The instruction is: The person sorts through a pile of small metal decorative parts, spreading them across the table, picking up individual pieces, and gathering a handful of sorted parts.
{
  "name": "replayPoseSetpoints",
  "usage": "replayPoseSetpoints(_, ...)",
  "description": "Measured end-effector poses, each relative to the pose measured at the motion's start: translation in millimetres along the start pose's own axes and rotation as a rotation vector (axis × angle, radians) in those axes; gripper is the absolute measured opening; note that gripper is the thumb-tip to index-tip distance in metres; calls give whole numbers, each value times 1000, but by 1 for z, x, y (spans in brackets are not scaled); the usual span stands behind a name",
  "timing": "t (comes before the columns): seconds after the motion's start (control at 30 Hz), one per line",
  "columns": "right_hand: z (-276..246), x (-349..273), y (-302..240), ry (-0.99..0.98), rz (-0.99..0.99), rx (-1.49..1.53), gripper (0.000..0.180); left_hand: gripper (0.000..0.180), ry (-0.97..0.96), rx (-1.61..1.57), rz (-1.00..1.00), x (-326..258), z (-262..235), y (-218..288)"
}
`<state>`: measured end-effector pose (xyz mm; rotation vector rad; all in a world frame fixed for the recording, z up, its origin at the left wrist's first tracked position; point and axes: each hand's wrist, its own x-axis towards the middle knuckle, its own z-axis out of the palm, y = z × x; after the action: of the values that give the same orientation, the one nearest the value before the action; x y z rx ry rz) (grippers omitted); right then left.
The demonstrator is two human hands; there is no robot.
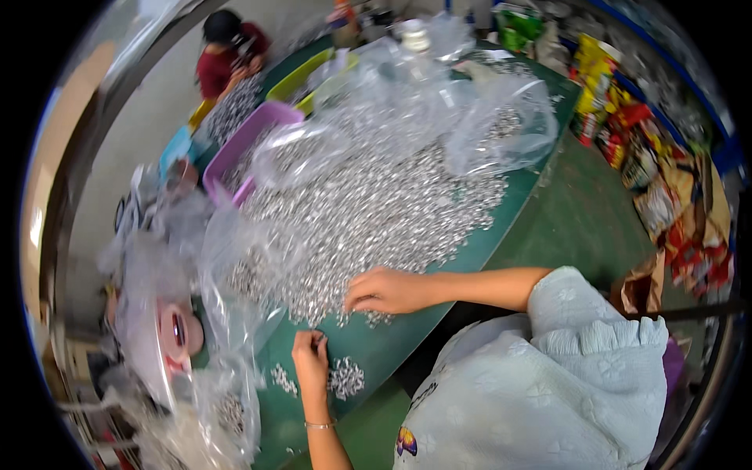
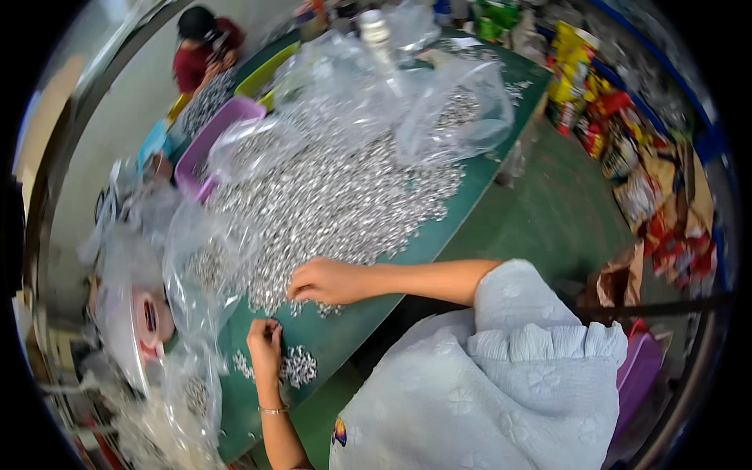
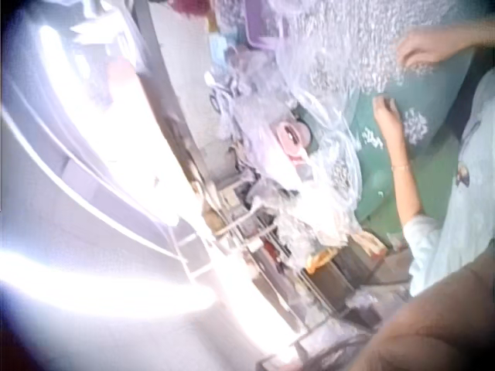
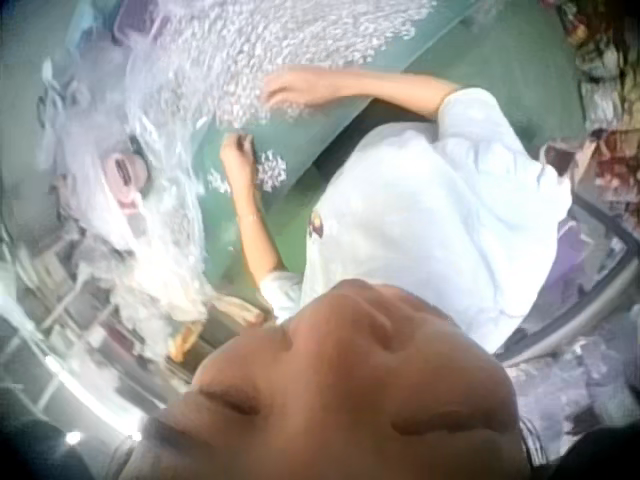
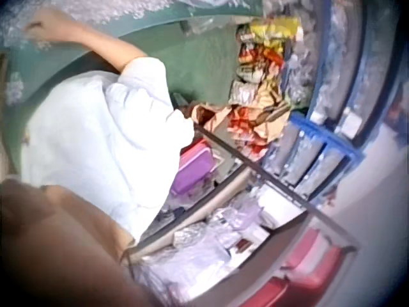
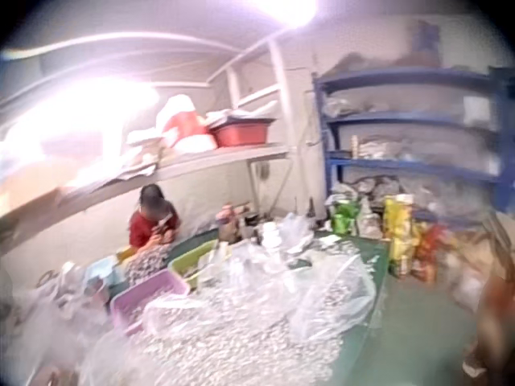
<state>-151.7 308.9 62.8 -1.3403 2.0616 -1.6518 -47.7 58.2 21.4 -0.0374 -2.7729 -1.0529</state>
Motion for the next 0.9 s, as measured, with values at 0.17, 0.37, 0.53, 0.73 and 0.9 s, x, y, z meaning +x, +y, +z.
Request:
replayPoseSetpoints(0.17,-120,-130,-41,1197,-12,-645,11,9,128,45,30,16,18,-3)
replayPoseSetpoints(0.37,-279,-239,69,1693,147,-489,15,9,254,116,27,28,32,4)
replayPoseSetpoints(0.53,-327,-250,118,1473,508,-761,18,6,310,41,-52,25,36,13)
replayPoseSetpoints(0.73,-312,-247,106,1430,384,-906,16,11,377,-127,-65,21,41,-4)
replayPoseSetpoints(0.9,-234,-212,36,1584,-17,-796,11,43,294,220,-208,4,22,-10)
